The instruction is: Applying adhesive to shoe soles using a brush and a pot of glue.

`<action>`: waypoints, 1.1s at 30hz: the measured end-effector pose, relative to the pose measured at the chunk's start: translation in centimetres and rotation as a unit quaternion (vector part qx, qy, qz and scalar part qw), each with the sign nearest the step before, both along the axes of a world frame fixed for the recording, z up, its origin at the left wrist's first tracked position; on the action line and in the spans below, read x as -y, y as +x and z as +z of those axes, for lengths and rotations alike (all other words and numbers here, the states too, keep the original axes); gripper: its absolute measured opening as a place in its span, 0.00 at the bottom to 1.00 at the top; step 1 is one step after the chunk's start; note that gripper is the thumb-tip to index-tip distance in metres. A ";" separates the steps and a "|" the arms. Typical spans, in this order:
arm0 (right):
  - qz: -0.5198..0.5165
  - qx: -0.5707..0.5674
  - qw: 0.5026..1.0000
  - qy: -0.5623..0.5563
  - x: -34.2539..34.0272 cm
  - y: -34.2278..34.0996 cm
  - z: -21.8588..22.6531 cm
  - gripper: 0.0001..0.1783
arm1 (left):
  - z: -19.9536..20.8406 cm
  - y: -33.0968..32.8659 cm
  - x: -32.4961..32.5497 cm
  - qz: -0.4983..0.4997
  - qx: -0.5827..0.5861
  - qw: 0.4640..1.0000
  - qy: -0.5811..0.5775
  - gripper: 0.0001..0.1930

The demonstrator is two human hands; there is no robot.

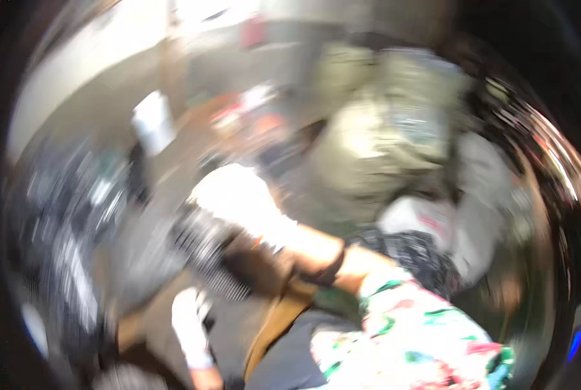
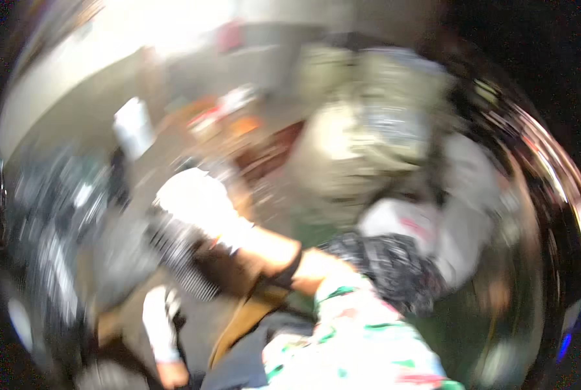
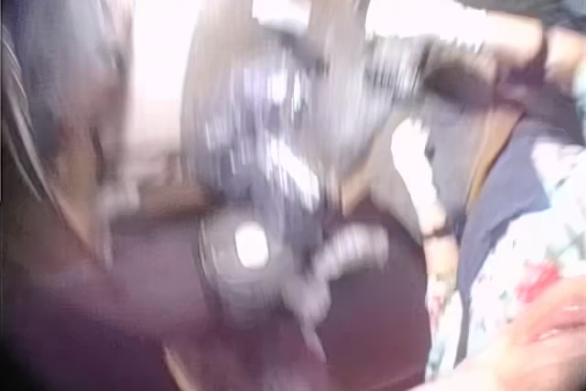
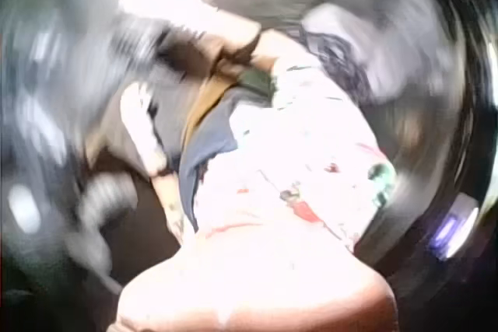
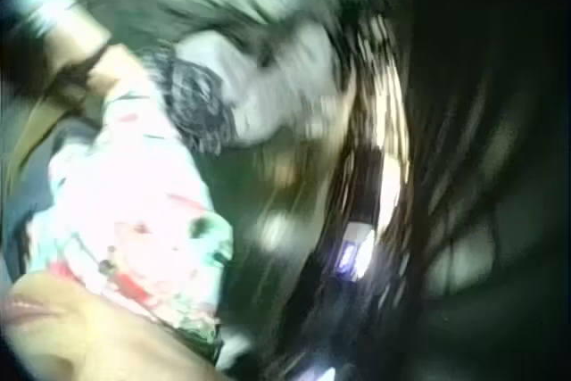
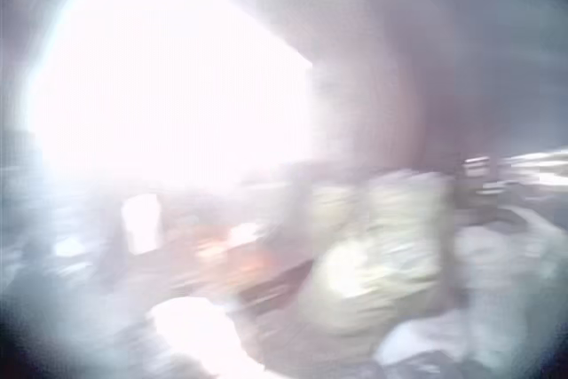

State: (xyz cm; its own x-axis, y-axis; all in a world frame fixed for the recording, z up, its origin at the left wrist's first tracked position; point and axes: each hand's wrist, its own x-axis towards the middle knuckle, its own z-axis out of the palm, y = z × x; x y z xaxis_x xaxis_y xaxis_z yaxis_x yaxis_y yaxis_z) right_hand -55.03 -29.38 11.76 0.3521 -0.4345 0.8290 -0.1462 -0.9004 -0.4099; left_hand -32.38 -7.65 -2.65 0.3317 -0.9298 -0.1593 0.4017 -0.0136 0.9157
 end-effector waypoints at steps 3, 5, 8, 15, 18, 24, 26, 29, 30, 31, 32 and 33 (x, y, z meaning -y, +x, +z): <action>0.183 0.260 0.867 0.384 -1.6 -1.8 -2.0 0.07 | -3.4 0.5 6.8 -0.012 0.594 0.804 -0.016 0.18; 0.026 0.209 0.941 0.265 -0.9 -5.1 -2.0 0.06 | -1.8 -3.7 10.9 -0.008 0.710 0.670 -0.218 0.24; -0.048 0.211 0.942 0.255 -1.9 -7.5 -1.4 0.06 | 1.0 -5.4 13.7 -0.090 0.782 0.574 -0.226 0.29; -0.114 0.199 0.962 0.149 2.7 -6.6 -1.6 0.08 | 3.4 -0.5 13.0 -0.101 0.794 0.544 -0.251 0.26; -0.253 0.018 0.967 -0.018 6.3 -9.2 -0.6 0.08 | 5.4 -0.1 12.9 -0.131 0.800 0.519 -0.270 0.21; -0.171 -0.030 0.984 -0.049 14.7 -8.1 -3.4 0.10 | 9.3 1.6 10.4 -0.121 0.762 0.626 -0.111 0.07; -0.204 -0.084 0.974 0.054 15.9 -5.5 -3.3 0.11 | 10.6 2.9 8.7 -0.096 0.684 0.722 -0.046 0.11; -0.199 -0.118 0.971 0.057 18.4 -3.5 -3.9 0.10 | 11.4 3.7 6.9 -0.065 0.555 0.829 -0.002 0.19; -0.204 -0.135 0.968 0.048 18.5 -2.8 -4.0 0.10 | 11.8 3.6 6.5 -0.074 0.428 0.900 0.035 0.21; -0.204 -0.136 0.968 0.050 18.5 -2.1 -4.1 0.10 | 11.9 3.4 6.3 -0.082 0.290 0.951 0.071 0.24; -0.192 -0.141 0.970 0.056 18.5 -1.6 -4.2 0.10 | 10.8 3.2 6.6 -0.071 0.248 0.966 0.018 0.27; -0.173 -0.143 0.972 0.061 18.3 -0.7 -4.3 0.10 | 10.1 3.6 6.4 -0.045 0.167 0.985 0.005 0.27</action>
